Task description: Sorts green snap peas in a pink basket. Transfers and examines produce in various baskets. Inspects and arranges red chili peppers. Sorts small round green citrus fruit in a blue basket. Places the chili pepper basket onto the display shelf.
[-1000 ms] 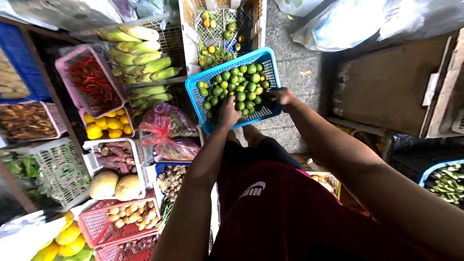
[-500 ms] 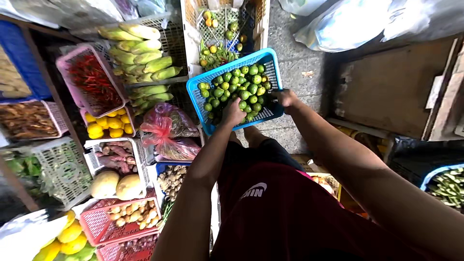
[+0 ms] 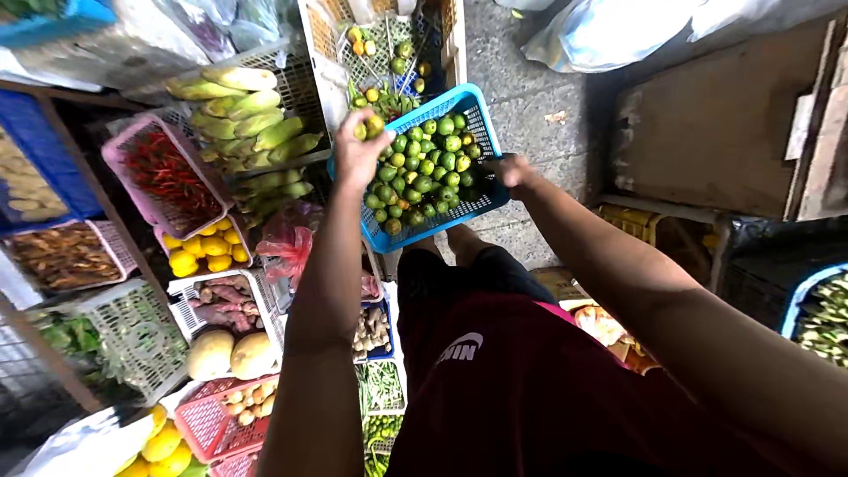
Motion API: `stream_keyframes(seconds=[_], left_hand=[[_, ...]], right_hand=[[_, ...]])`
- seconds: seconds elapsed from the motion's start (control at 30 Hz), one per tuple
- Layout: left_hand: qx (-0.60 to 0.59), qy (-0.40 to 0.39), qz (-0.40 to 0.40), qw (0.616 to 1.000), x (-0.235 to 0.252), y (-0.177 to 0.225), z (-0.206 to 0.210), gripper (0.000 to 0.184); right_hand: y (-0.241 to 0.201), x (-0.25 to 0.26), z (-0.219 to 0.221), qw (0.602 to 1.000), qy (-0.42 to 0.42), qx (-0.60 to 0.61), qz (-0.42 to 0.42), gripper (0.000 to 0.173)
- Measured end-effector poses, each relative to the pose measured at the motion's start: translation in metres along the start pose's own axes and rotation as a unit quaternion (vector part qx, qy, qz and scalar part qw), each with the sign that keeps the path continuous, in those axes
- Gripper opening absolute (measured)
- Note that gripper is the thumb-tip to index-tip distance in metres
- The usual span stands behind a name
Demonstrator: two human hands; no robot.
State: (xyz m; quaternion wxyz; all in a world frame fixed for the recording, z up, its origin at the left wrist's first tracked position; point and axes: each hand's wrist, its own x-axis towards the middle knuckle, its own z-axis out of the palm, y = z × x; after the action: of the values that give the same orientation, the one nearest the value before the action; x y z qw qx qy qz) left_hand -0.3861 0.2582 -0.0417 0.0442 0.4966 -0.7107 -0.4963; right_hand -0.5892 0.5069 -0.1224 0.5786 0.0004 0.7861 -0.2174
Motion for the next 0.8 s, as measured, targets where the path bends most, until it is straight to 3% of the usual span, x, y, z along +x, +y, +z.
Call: stream_keyframes(seconds=[0.07,0.1,0.17,0.2,0.27,0.37,0.4,0.47,0.63,0.8], left_hand=[[0.031,0.021,0.015,0.999,0.021,0.010,-0.013,0.081],[0.055,0.037,0.018,0.998,0.022,0.010,-0.015,0.080],[0.116,0.061,0.009,0.991,0.010,0.002,-0.011,0.054],[0.158,0.041,-0.005,0.987,0.001,-0.008,-0.007,0.036],[0.246,-0.042,-0.024,0.968,-0.016,-0.039,0.010,0.026],[0.400,-0.152,-0.005,0.904,-0.018,-0.074,0.039,0.038],[0.454,-0.180,-0.008,0.872,-0.013,-0.076,0.044,0.052],[0.526,-0.213,-0.007,0.823,0.004,-0.073,0.046,0.059],[0.612,-0.271,0.009,0.742,0.020,-0.057,0.038,0.053],[0.642,-0.294,0.025,0.707,0.016,-0.045,0.032,0.032]], right_hand=[[0.000,0.000,0.000,1.000,0.008,-0.006,-0.002,0.039],[0.001,-0.001,0.001,1.000,0.013,-0.011,0.001,0.039],[-0.001,-0.002,0.001,1.000,0.023,-0.014,0.005,0.039],[-0.002,-0.001,0.002,0.999,0.028,-0.015,0.007,0.040],[-0.003,0.000,0.004,0.999,0.035,-0.019,0.012,0.040],[-0.004,0.002,0.005,0.999,0.032,-0.005,0.014,0.037],[-0.002,0.001,0.006,0.999,0.029,0.006,0.016,0.036],[-0.003,0.001,0.005,0.999,0.022,0.025,0.017,0.034],[-0.002,0.000,0.009,0.999,0.028,0.035,0.018,0.033],[-0.007,-0.005,0.009,0.998,0.052,0.023,0.031,0.036]])
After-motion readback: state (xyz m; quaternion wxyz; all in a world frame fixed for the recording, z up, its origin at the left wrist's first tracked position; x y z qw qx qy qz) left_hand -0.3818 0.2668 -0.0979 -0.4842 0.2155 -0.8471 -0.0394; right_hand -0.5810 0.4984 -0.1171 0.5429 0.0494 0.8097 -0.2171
